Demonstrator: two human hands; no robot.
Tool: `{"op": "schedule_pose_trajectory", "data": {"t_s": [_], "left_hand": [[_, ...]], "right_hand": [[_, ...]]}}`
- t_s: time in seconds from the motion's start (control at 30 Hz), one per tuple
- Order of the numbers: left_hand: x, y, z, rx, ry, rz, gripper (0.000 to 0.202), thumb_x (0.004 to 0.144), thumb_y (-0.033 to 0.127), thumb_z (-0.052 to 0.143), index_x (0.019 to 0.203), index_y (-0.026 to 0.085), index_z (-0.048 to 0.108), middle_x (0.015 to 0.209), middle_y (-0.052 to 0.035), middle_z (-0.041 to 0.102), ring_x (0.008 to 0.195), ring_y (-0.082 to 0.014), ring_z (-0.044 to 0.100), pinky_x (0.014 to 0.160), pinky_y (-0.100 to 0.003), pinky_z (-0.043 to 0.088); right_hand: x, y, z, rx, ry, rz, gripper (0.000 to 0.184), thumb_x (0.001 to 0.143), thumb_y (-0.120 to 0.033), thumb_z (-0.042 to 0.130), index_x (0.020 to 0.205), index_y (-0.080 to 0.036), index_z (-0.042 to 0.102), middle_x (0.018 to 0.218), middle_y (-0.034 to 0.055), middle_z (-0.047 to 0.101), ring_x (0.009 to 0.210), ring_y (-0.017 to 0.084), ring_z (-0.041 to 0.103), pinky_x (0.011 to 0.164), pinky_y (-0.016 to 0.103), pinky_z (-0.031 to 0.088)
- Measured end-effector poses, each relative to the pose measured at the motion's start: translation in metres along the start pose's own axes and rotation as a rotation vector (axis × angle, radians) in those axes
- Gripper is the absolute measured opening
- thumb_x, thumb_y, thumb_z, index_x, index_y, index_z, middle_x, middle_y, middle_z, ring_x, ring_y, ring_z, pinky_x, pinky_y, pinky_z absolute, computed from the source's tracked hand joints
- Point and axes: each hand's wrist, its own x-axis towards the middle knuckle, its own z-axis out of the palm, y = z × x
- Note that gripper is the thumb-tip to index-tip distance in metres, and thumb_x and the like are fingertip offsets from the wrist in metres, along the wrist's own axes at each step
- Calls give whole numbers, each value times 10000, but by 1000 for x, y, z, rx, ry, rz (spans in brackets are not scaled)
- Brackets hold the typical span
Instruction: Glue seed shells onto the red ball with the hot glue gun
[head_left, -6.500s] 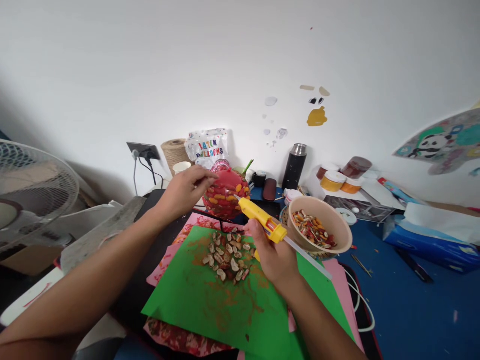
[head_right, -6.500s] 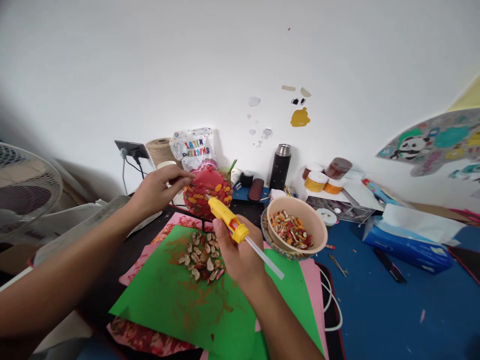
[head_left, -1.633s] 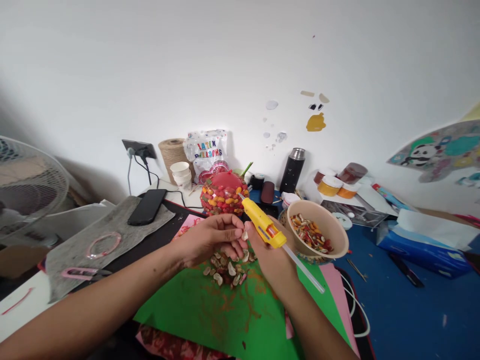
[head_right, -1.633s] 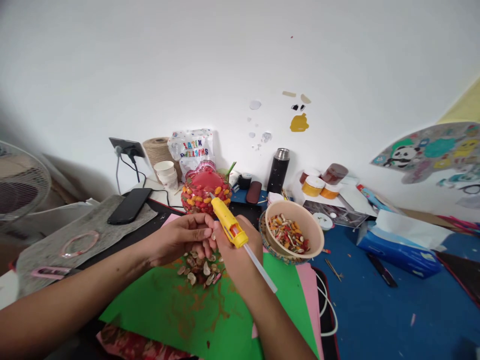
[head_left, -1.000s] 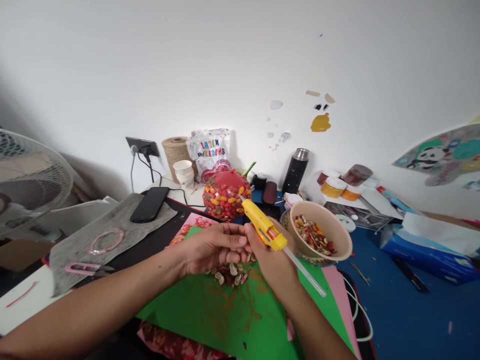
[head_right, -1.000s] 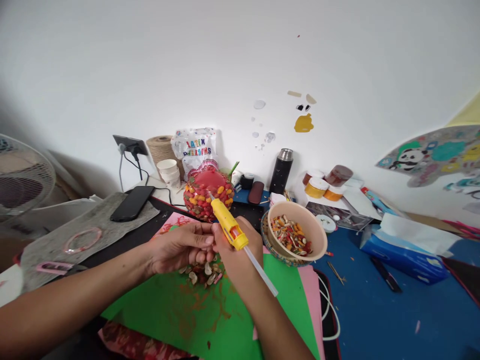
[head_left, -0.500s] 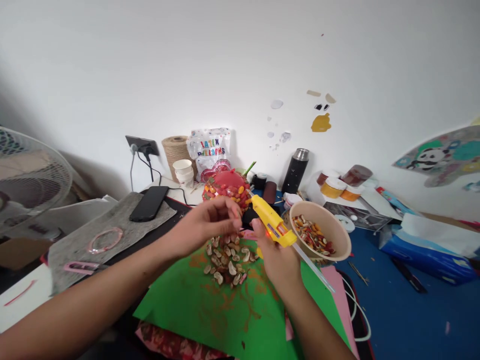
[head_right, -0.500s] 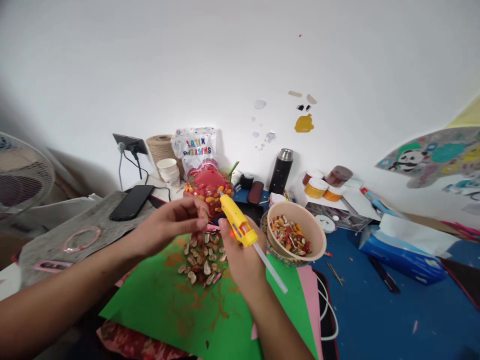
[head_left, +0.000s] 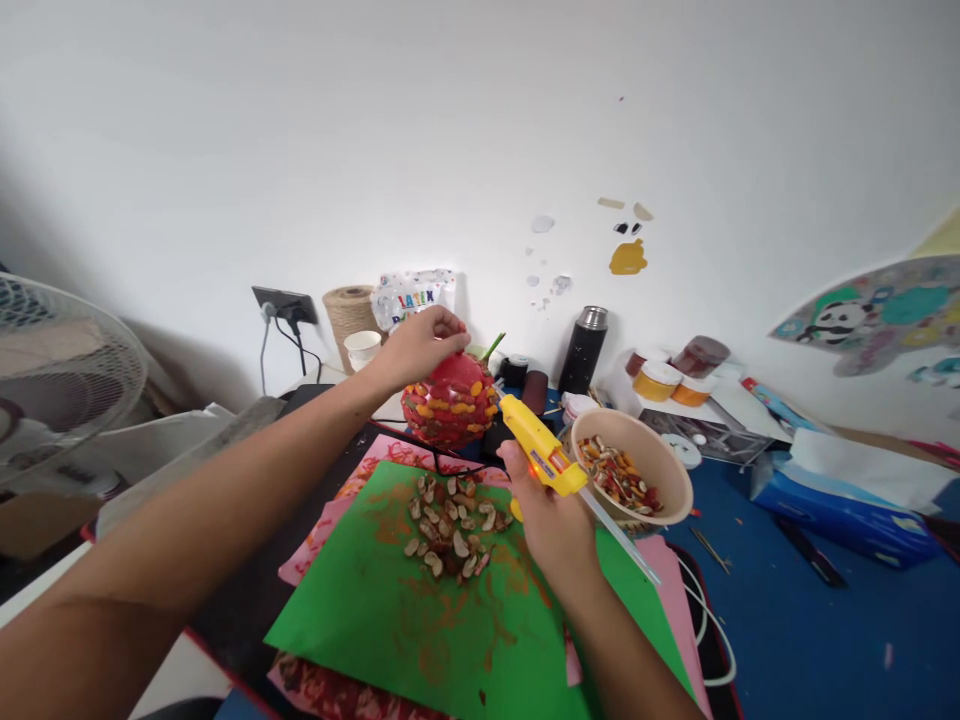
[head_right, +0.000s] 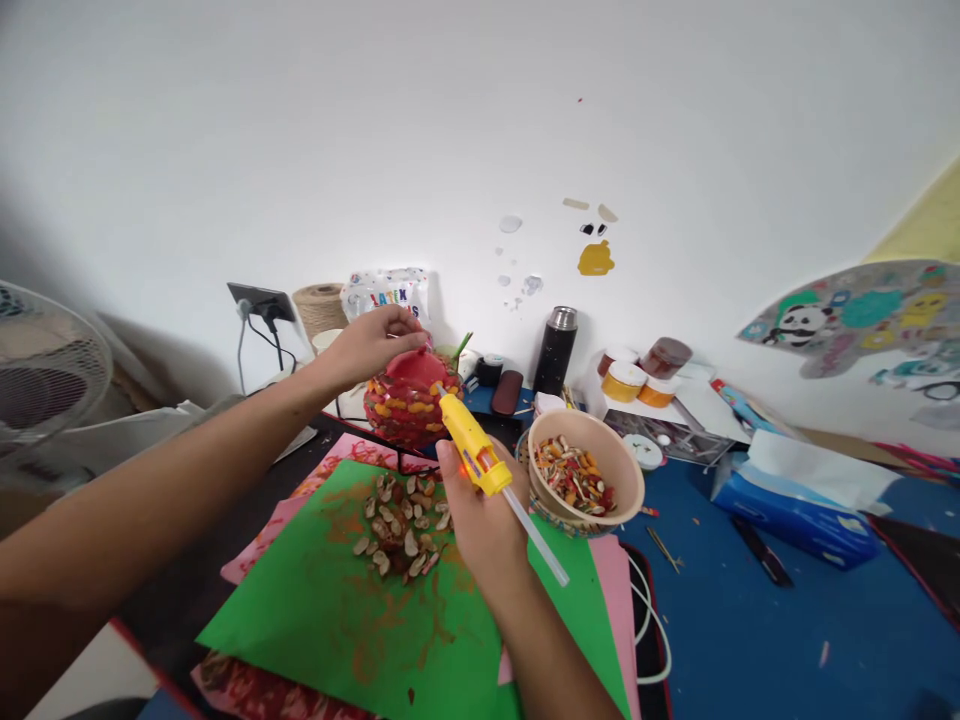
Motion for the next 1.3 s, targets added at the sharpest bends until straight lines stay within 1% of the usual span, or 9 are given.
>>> {"op": "schedule_pose_trajectory", "data": {"t_s": [0.13, 0.27, 0.33, 0.43, 0.67, 0.9, 0.97, 1.1, 1.3], "left_hand": [[17, -19, 12, -216, -9, -63, 298, 805, 373, 854, 972, 216, 663, 919, -73, 827, 918, -267, 773, 871, -384, 549], [20, -31, 20, -373, -47, -117, 364, 777, 416, 875, 967, 210, 642, 903, -93, 846, 889, -264, 793, 831, -368, 565], [19, -34, 22, -383, -57, -120, 390, 764, 435, 882, 964, 209, 635, 884, -88, 845, 849, -256, 790, 804, -359, 565], [16, -35, 21, -385, -68, -98, 405, 757, 459, 887, 954, 212, 634, 848, -69, 839, 846, -248, 784, 820, -354, 562], [10, -40, 10, -375, -76, -60, 450, 753, 520, 910, 964, 221, 647, 800, -30, 818, 843, -241, 762, 856, -358, 548], [8, -40, 3, -412, -21, -48, 400, 775, 466, 892, 954, 219, 633, 748, -13, 768, 830, -234, 759, 866, -368, 566], [9, -41, 2, -408, -30, -52, 417, 760, 478, 897, 951, 216, 634, 753, -20, 765, 837, -239, 760, 867, -372, 566], [11, -42, -1, -367, -44, -4, 449, 728, 495, 911, 948, 209, 645, 851, -37, 778, 880, -236, 750, 857, -353, 547], [5, -36, -7, -44, -42, 126, 288, 838, 456, 802, 957, 213, 702, 961, -58, 793, 944, -255, 737, 889, -373, 532]], "right_hand": [[-1, 0, 0, -5, -2, 4, 419, 1032, -604, 669, 861, -238, 777, 758, 78, 774, 705, 262, 729, 659, 372, 613], [-1, -2, 0, -5, -21, 18, 419, 1031, -601, 669, 815, -248, 739, 740, 60, 748, 664, 239, 694, 628, 348, 584], [-2, -3, 0, -4, -35, 28, 416, 1027, -594, 673, 797, -251, 718, 732, 51, 735, 647, 228, 675, 605, 334, 565], [-3, -5, 0, -8, -45, 20, 405, 1023, -567, 682, 768, -252, 685, 724, 38, 716, 631, 211, 655, 578, 312, 544], [-1, -4, 2, -29, -43, -75, 348, 1029, -466, 670, 750, -260, 636, 726, 17, 684, 647, 201, 655, 599, 303, 540], [-1, -3, 3, -56, -65, -69, 352, 1020, -477, 673, 742, -267, 623, 702, 12, 660, 625, 198, 624, 590, 300, 524], [-2, -2, 3, -59, -70, -55, 349, 1016, -482, 677, 747, -265, 629, 703, 12, 662, 622, 195, 621, 590, 294, 524], [-4, 1, 3, -61, -55, -42, 363, 1013, -488, 689, 736, -261, 629, 687, 3, 647, 605, 189, 607, 575, 293, 512], [-4, -1, 3, -68, -62, -49, 368, 1026, -514, 675, 758, -264, 654, 713, 12, 679, 625, 199, 630, 581, 297, 531]]}}
